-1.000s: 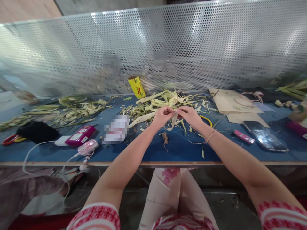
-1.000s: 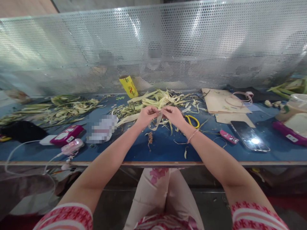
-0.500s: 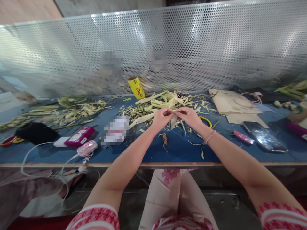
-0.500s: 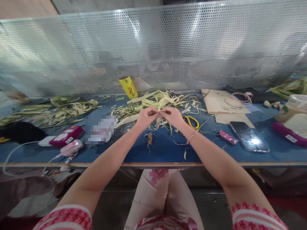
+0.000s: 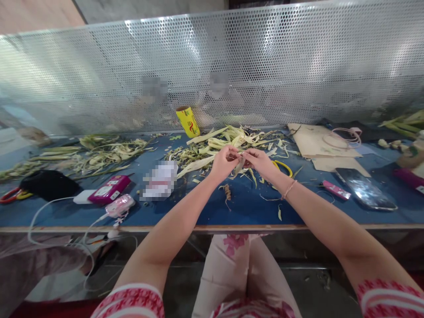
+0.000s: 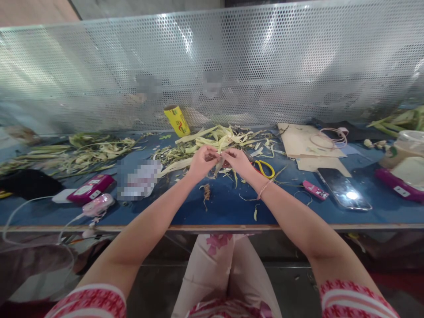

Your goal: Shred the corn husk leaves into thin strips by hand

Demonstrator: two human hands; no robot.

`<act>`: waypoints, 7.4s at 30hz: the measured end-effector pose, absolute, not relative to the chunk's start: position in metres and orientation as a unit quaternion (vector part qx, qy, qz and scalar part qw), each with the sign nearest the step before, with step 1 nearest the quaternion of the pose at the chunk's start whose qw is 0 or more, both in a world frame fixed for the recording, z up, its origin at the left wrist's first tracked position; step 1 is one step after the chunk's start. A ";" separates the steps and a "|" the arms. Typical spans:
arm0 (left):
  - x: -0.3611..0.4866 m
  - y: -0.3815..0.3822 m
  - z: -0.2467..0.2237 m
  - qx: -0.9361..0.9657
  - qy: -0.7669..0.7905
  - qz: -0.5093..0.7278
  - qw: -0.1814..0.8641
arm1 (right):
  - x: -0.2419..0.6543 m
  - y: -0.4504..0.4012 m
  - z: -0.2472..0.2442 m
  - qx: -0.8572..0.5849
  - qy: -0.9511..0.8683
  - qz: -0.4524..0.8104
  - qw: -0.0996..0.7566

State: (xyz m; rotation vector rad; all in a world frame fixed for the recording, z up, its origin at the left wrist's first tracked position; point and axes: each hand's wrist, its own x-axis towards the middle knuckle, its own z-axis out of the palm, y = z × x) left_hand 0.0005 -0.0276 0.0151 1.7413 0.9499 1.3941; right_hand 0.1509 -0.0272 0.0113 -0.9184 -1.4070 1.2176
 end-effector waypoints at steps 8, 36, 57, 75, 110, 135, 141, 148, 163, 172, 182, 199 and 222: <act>0.000 -0.029 0.016 0.676 0.364 0.535 0.354 | 0.151 -0.028 0.010 -0.380 -0.601 0.492 0.503; -0.004 -0.019 0.015 0.635 0.377 0.518 0.431 | 0.161 -0.020 0.011 -0.372 -0.663 0.436 0.482; -0.005 -0.021 0.017 0.662 0.377 0.500 0.411 | 0.162 -0.023 0.017 -0.390 -0.682 0.416 0.458; -0.005 -0.022 0.016 0.596 0.379 0.527 0.472 | 0.165 -0.021 0.014 -0.353 -0.699 0.411 0.467; -0.010 -0.021 0.015 0.707 0.383 0.459 0.378 | 0.169 -0.021 0.014 -0.385 -0.817 0.135 0.407; -0.010 -0.019 0.019 0.431 0.338 0.441 0.711 | 0.177 -0.025 0.017 -0.238 -0.900 -0.035 0.364; -0.009 -0.022 0.022 0.418 0.347 0.454 0.707 | 0.172 -0.030 0.019 -0.276 -0.870 0.021 0.409; -0.009 -0.022 0.021 0.472 0.361 0.463 0.657 | 0.166 -0.030 0.022 -0.360 -0.788 0.197 0.459; -0.007 -0.023 0.020 0.562 0.382 0.468 0.564 | 0.170 -0.026 0.024 -0.401 -0.801 0.192 0.400; -0.006 -0.017 0.012 0.534 0.352 0.500 0.584 | 0.168 -0.028 0.022 -0.393 -0.801 0.186 0.411; -0.005 -0.019 0.014 0.495 0.331 0.514 0.618 | 0.164 -0.022 0.017 -0.349 -0.739 0.350 0.458; -0.004 -0.022 0.017 0.503 0.330 0.490 0.630 | 0.167 -0.018 0.015 -0.370 -0.711 0.351 0.483; -0.006 -0.014 0.009 0.521 0.352 0.524 0.574 | 0.166 -0.009 0.002 -0.385 -0.636 0.474 0.471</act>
